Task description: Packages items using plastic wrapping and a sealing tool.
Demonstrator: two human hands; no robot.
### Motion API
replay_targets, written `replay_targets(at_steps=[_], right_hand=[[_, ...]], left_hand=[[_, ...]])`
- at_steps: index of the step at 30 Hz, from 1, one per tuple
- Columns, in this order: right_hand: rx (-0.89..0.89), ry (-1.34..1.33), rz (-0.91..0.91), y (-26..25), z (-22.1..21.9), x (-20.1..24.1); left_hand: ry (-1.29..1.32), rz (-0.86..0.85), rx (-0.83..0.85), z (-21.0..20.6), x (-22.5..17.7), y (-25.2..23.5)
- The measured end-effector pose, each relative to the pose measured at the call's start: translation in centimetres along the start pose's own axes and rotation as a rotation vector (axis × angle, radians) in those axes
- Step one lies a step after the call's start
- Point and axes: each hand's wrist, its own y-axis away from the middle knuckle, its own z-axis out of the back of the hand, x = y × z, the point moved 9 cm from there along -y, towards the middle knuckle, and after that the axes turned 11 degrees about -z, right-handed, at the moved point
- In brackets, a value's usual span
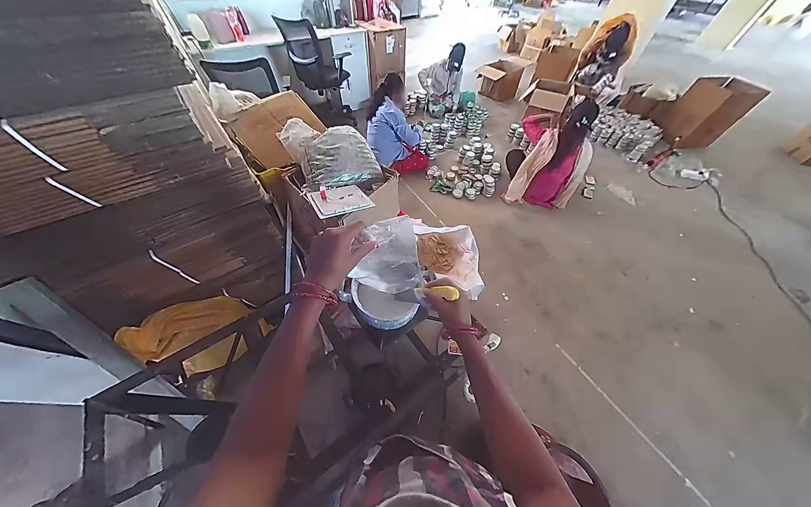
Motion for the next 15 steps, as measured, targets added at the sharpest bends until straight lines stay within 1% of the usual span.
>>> replay_targets(at_steps=[3, 5, 7, 10, 12, 15], right_hand=[[-0.016, 0.027, 0.010, 0.2, 1.0, 0.6], [-0.088, -0.027, -0.002, -0.7, 2.0, -0.2], [-0.121, -0.091, -0.018, -1.5, 1.7, -0.8], [-0.033, -0.111, -0.075, -1.0, -0.2, -0.7], [0.023, -0.103, -0.101, -0.5, -0.3, -0.3], [-0.031, -0.090, -0.079, -1.4, 1.3, -0.7]], left_hand=[[0.031, 0.056, -0.058, 0.6, 1.9, 0.0], [0.026, 0.061, -0.117, 1.4, 2.0, 0.9], [0.034, 0.083, -0.155, 1.9, 2.5, 1.5], [0.063, 0.118, -0.177, 2.2, 3.0, 1.9], [0.075, 0.136, -0.201, 2.5, 3.2, 2.2], [0.093, 0.163, -0.247, 3.0, 3.4, 3.0]])
